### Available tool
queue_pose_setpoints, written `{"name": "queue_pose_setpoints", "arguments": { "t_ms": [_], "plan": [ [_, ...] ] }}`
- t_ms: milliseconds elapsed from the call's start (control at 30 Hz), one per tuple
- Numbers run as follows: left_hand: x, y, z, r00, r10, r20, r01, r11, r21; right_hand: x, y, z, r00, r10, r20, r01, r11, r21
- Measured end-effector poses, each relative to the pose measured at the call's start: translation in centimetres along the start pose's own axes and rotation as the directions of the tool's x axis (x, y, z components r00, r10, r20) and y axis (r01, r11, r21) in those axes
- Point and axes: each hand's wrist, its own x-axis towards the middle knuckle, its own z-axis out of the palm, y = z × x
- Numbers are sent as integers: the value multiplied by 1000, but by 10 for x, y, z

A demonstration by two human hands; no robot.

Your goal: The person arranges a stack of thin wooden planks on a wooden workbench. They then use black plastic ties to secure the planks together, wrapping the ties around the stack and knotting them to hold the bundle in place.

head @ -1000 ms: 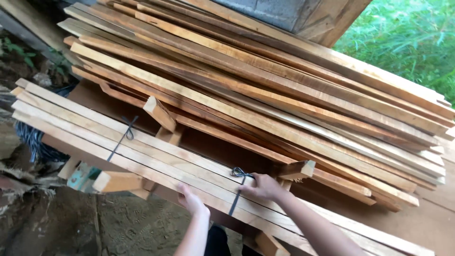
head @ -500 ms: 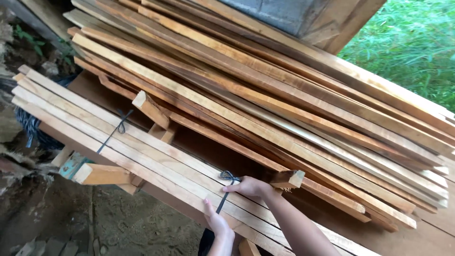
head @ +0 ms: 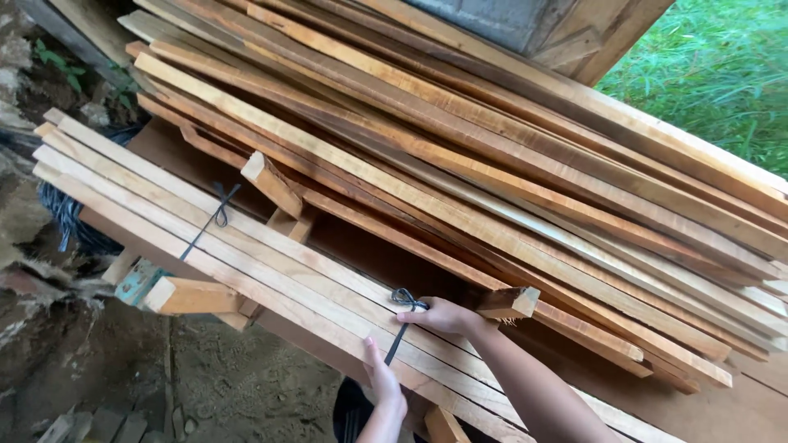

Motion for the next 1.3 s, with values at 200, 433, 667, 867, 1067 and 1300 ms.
{"name": "queue_pose_setpoints", "arguments": {
  "t_ms": [200, 433, 667, 867, 1067, 1300],
  "plan": [
    [53, 28, -63, 936, -75, 343, -23, 962, 272, 8, -26, -8, 983, -106, -149, 98, 994, -57],
    [117, 133, -89, 911, -224, 346, 178, 971, 159, 50, -99, 0, 995, 97, 3, -96, 991, -88],
    [162, 175, -106, 691, -490, 531, 422, 870, 253, 76, -118, 18, 975, 208, 74, -203, 976, -78],
    [194, 173, -114, 663, -495, 561, 444, 864, 238, 33, -145, 19, 974, 174, -144, -201, 959, -199],
    [173, 187, -91, 660, -533, 530, 460, 844, 275, -8, -147, 64, 800, -98, -592, -157, 918, -365],
    [210, 185, -102, 639, -604, 477, 236, 743, 626, -39, -156, 130, 641, -181, -746, -196, 901, -387]
  ]
}}
